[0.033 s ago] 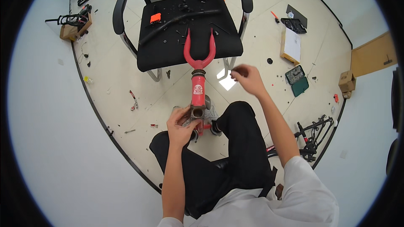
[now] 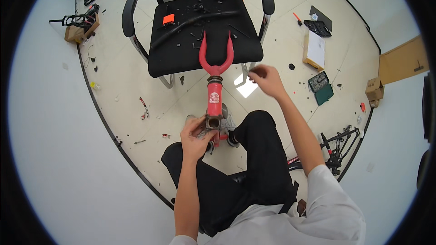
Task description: The person assembles a red bicycle fork by inserting a metal tube and securing it with a metal ring and a black clamp. They manipulate the components by hand, adjusting the position of the tube and tightening the clamp to hold everything in place.
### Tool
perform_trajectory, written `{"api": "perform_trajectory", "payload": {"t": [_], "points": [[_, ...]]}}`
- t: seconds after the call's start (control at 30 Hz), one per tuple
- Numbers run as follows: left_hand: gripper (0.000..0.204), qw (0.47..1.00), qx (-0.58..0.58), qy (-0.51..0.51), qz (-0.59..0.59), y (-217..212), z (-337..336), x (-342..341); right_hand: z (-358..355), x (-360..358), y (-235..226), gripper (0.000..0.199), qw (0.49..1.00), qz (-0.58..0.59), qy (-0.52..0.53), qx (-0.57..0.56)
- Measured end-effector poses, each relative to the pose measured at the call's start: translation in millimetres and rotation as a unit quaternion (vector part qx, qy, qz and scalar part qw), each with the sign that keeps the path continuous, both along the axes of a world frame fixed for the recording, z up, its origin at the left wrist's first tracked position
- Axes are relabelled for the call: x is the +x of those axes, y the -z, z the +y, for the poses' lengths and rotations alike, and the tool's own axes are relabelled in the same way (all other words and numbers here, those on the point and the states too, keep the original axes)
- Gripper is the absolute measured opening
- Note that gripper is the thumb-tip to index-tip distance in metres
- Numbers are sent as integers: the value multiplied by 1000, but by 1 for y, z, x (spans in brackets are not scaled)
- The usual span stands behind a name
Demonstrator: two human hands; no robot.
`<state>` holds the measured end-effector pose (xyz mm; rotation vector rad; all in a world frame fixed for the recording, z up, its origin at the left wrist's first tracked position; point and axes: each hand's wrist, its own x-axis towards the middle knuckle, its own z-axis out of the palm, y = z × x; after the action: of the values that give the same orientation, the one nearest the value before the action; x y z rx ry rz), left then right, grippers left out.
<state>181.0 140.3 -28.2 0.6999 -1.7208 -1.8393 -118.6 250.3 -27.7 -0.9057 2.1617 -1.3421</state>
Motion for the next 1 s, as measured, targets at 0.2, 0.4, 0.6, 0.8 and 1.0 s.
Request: {"api": "perform_trajectory", "payload": {"t": [0.2,0.4,0.6,0.8,1.0], "points": [[52,999,-25,-8,-31,-5,10,-2,-108,-70,13,24,977,206,58,17],[50,1000,-24,14,-10,-9,8,3,-149,-103,44,28,941,322,48,93],[37,996,62,-47,-44,-1,16,21,-112,-73,17,28,990,43,125,-48],[35,998,-19,-48,-28,2,23,7,8,55,-27,31,900,-383,126,-166],[22,984,-125,-116,-42,13,31,-2,65,184,-41,35,832,-525,140,-112]]}}
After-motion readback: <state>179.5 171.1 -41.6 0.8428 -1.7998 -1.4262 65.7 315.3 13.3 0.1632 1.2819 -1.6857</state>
